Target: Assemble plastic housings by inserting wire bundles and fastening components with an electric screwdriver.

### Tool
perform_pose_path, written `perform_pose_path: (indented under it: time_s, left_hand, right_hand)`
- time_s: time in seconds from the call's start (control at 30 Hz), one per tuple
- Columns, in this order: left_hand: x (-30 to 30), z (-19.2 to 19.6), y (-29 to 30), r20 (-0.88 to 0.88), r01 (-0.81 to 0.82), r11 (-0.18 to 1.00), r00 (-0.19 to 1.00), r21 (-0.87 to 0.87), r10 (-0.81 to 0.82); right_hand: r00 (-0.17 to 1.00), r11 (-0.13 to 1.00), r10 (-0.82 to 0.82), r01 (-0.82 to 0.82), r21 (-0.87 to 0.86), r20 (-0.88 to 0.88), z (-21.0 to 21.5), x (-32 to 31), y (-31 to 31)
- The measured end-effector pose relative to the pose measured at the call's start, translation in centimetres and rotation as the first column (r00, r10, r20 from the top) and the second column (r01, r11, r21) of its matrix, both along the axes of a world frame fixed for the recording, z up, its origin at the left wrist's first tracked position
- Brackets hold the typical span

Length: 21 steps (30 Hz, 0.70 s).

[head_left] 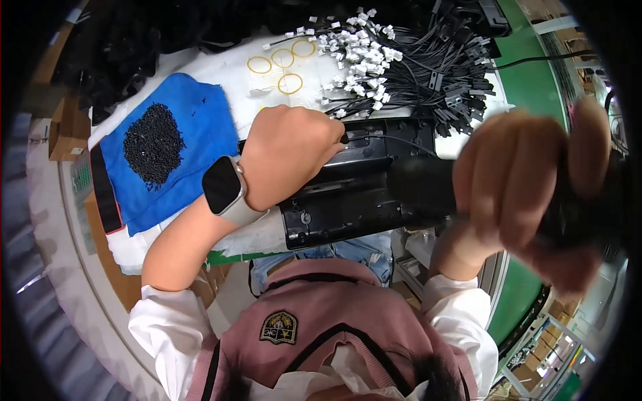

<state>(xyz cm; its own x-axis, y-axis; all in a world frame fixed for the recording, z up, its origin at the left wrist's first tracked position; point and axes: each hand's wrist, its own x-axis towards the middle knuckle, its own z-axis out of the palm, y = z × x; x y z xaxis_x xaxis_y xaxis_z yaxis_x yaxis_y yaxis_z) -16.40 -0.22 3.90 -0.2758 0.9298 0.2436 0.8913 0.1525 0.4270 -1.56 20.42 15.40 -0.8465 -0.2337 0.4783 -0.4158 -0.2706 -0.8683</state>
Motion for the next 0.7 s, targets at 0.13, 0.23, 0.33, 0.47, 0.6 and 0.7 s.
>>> perform_pose_path:
  time_s: [0.13, 0.23, 0.33, 0.47, 0.6, 0.7]
  left_hand:
    - [-0.4, 0.2, -0.4, -0.007, -0.005, 1.000, 1.000, -0.027, 0.005]
    - [-0.9, 0.3, -0.7, 0.053, -0.020, 0.999, 0.998, -0.030, 0.022]
    - [-1.2, 0.3, -0.6, 0.092, 0.011, 0.998, 0.996, -0.056, -0.006]
    - [-1.1, 0.2, -0.7, 0.066, 0.005, 0.998, 0.998, -0.070, 0.000]
    - [-1.0, 0.2, -0.6, 0.050, 0.000, 0.999, 0.999, -0.054, 0.003]
    - [-1.0, 0.2, -0.6, 0.059, -0.004, 0.998, 0.998, -0.070, 0.008]
  right_hand:
    - [0.990, 0.995, -0.100, 0.099, 0.010, 0.100, -1.3, -4.1, -3.0]
    - [0.971, 0.984, -0.178, 0.175, 0.030, 0.163, -1.7, -5.5, -4.0]
    - [0.940, 0.964, -0.265, 0.258, 0.063, 0.215, -1.9, -6.5, -4.9]
    - [0.890, 0.928, -0.372, 0.357, 0.104, 0.265, -2.1, -7.2, -5.6]
    - [0.828, 0.880, -0.474, 0.452, 0.144, 0.301, -2.0, -7.5, -6.4]
    - [0.780, 0.841, -0.540, 0.514, 0.169, 0.317, -1.7, -7.6, -7.0]
